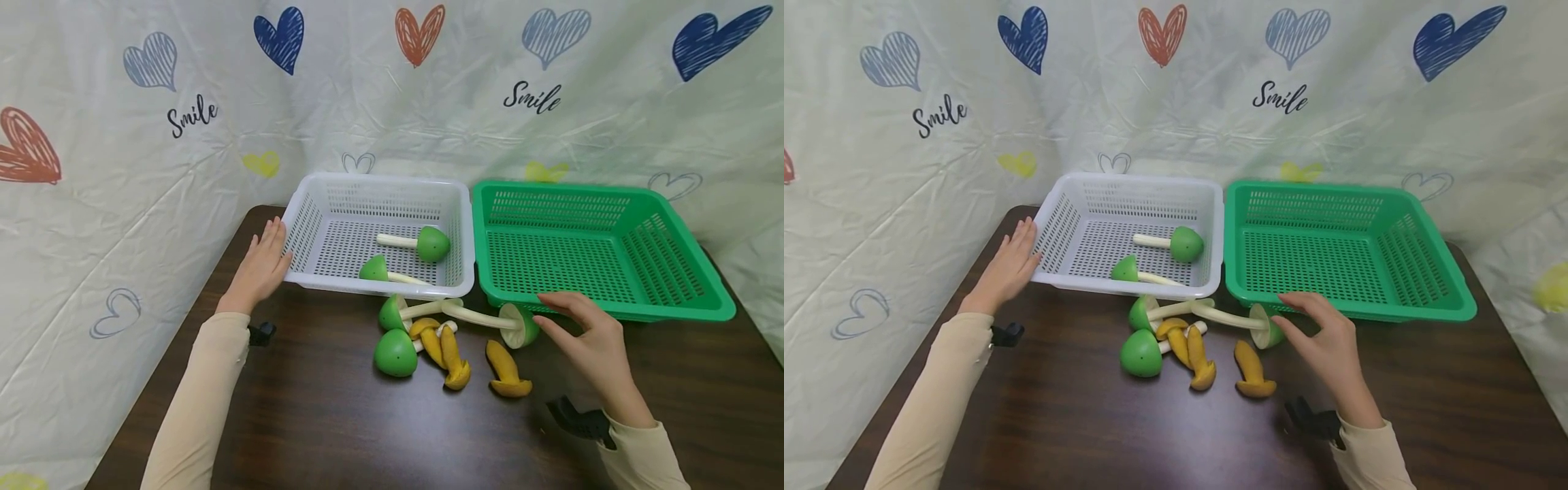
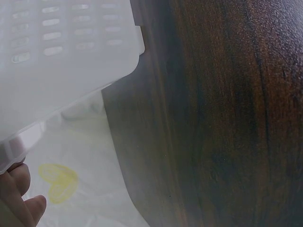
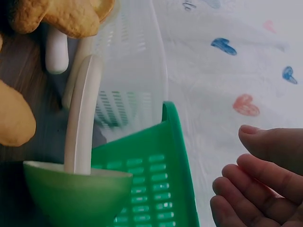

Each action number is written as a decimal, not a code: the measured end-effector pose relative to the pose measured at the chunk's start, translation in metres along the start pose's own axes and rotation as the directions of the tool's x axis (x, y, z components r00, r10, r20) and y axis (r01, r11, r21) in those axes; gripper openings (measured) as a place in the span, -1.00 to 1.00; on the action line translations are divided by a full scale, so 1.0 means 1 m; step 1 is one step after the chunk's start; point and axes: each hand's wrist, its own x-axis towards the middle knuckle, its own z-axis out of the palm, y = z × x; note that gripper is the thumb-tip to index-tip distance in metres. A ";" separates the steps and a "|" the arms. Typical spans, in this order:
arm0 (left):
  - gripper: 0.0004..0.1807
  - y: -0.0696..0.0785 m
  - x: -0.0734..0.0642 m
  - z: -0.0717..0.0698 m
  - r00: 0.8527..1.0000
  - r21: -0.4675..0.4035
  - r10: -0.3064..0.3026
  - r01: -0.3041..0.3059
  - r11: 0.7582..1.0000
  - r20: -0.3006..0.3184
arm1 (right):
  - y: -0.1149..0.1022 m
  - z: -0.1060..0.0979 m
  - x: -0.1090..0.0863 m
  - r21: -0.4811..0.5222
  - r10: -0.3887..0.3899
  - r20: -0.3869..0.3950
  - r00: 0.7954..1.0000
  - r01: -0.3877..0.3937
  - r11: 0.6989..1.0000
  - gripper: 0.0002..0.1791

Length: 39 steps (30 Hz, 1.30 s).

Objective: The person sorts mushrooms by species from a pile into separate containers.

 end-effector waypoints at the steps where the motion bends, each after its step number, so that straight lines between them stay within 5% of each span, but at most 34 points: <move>1: -0.31 0.000 0.000 0.000 1.000 0.000 -0.001 0.001 1.000 0.000 | 0.000 -0.001 -0.001 0.005 0.007 -0.006 1.000 -0.007 1.000 -0.54; 12: -0.32 -0.002 0.002 0.001 1.000 -0.003 0.010 -0.010 1.000 -0.014 | 0.006 -0.008 -0.019 0.085 0.118 -0.033 0.992 -0.115 0.990 -0.56; 19: -0.33 -0.002 0.001 0.000 1.000 -0.018 0.013 -0.013 1.000 -0.016 | 0.048 0.003 -0.044 0.058 0.178 -0.030 0.983 -0.176 0.983 -0.58; 22: -0.33 -0.001 0.001 0.000 1.000 -0.019 0.012 -0.012 1.000 -0.012 | 0.032 0.001 -0.041 0.014 0.203 -0.019 0.979 -0.203 0.979 -0.62; 26: -0.33 -0.001 0.001 0.000 1.000 -0.021 0.010 -0.010 1.000 -0.003 | 0.038 0.002 -0.043 0.006 0.216 -0.016 0.976 -0.216 0.976 -0.63; 32: -0.32 -0.002 0.001 0.001 1.000 -0.004 0.010 -0.010 1.000 -0.006 | 0.078 0.015 -0.055 -0.055 0.223 -0.011 0.975 -0.223 0.973 -0.60; 39: -0.32 -0.001 0.002 0.001 1.000 -0.003 0.009 -0.009 1.000 -0.005 | 0.047 0.015 -0.042 -0.106 0.321 0.070 0.944 -0.313 0.944 -0.56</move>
